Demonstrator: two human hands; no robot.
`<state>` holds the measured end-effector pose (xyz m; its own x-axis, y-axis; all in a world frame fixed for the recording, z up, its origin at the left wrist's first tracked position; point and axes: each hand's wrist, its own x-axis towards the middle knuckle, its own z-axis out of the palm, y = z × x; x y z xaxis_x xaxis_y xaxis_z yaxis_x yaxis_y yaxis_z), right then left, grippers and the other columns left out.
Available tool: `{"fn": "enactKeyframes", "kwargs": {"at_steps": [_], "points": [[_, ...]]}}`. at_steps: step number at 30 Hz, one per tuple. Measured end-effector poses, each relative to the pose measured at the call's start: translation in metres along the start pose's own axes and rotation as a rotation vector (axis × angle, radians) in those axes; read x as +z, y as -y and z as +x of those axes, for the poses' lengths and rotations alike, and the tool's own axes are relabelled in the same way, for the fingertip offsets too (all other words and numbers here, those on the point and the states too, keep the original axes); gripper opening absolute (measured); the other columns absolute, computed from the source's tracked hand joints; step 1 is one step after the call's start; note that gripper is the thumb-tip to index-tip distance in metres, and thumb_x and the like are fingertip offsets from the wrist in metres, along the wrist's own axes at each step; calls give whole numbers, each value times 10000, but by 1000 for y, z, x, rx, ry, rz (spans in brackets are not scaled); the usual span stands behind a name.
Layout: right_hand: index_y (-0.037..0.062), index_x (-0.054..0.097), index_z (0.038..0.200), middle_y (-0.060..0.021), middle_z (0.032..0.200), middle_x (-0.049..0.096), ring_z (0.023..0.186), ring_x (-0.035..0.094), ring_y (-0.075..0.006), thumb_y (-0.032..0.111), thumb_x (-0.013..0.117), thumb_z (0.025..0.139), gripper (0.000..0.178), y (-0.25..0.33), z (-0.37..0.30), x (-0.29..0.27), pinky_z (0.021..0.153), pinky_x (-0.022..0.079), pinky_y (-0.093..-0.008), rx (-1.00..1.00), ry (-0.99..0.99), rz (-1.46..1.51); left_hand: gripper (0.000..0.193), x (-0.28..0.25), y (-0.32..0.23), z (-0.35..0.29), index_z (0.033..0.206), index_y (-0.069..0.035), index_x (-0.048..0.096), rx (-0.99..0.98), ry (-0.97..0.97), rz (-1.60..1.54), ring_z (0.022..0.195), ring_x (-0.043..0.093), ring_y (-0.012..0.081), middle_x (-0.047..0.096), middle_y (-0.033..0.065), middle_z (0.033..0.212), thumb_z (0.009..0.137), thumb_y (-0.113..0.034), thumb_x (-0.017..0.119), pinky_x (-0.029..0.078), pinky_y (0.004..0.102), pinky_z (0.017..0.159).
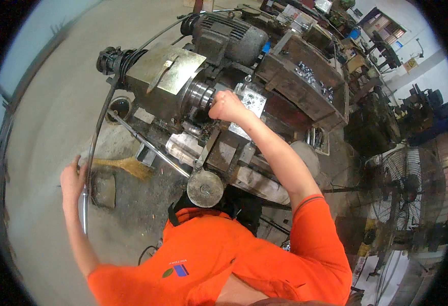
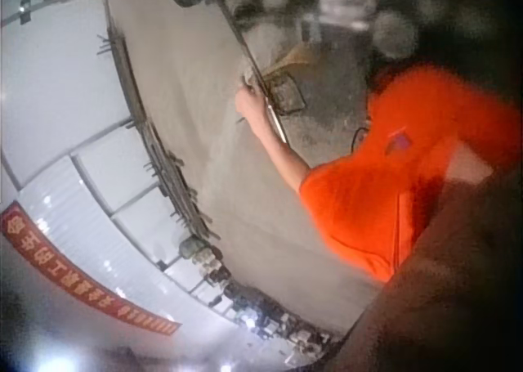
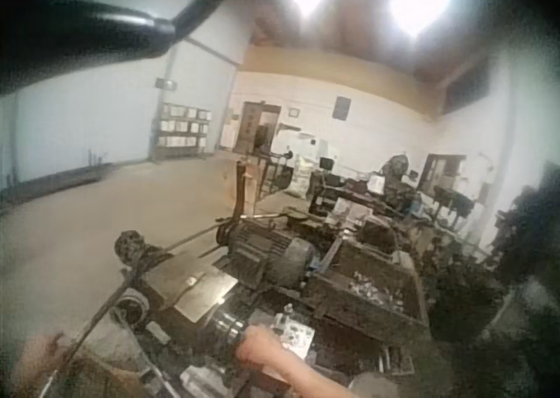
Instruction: The person operates a metal turning machine, repeatedly inserting small metal parts into the chuck, engaging the machine, and removing the finished parts. The person places the processed parts into a nearby container.
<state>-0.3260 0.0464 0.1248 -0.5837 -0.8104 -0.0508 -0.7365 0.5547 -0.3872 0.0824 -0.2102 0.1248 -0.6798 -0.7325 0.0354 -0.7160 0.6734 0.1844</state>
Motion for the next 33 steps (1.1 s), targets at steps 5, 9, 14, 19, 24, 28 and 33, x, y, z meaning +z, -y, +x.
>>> {"fn": "enactKeyframes", "kwargs": {"at_steps": [5,9,14,19,24,28,33], "points": [[-71,620,681,-299,732,595,777,612,-431,144,572,555,253,6,6,3,738,509,-420,19,-61,87,424,47,4,-15,1118,-1,567,-118,-15,-165,723,610,339,611,199,740,793,-265,637,466,420,656],[-73,602,627,-290,680,578,692,612,-415,160,590,548,246,14,1,2,684,506,-416,-7,-71,83,350,52,11,10,1008,16,578,-221,127,-218,760,602,374,602,228,765,777,-234,657,458,444,660],[-26,646,645,-239,641,592,649,621,-365,172,591,556,223,15,-1,-3,652,506,-374,82,-24,126,238,70,31,25,867,11,594,-71,-12,36,721,594,385,607,211,744,778,-208,619,467,453,628],[-18,639,632,-237,600,564,588,600,-346,202,580,578,234,13,1,6,598,490,-355,84,-169,149,127,55,139,97,833,-33,573,-26,-49,490,698,626,343,628,172,744,758,-135,582,502,423,602],[-34,603,605,-238,566,530,541,569,-351,214,586,555,253,10,-2,-3,579,473,-377,131,-145,226,78,63,158,124,819,-28,559,26,-131,521,677,630,322,628,164,735,767,-84,540,507,409,597],[4,641,647,-229,873,628,800,621,-350,175,608,550,199,-12,-11,7,726,500,-375,-175,-262,114,215,60,130,137,935,-51,589,-224,-103,289,813,614,350,632,182,833,750,-162,583,487,456,723],[67,651,714,-173,1126,583,993,575,-347,152,643,562,174,-24,-100,-18,849,467,-364,-132,-521,298,347,104,31,112,1093,-41,584,53,-654,-267,905,604,314,629,171,978,825,-260,593,469,412,791]]}}
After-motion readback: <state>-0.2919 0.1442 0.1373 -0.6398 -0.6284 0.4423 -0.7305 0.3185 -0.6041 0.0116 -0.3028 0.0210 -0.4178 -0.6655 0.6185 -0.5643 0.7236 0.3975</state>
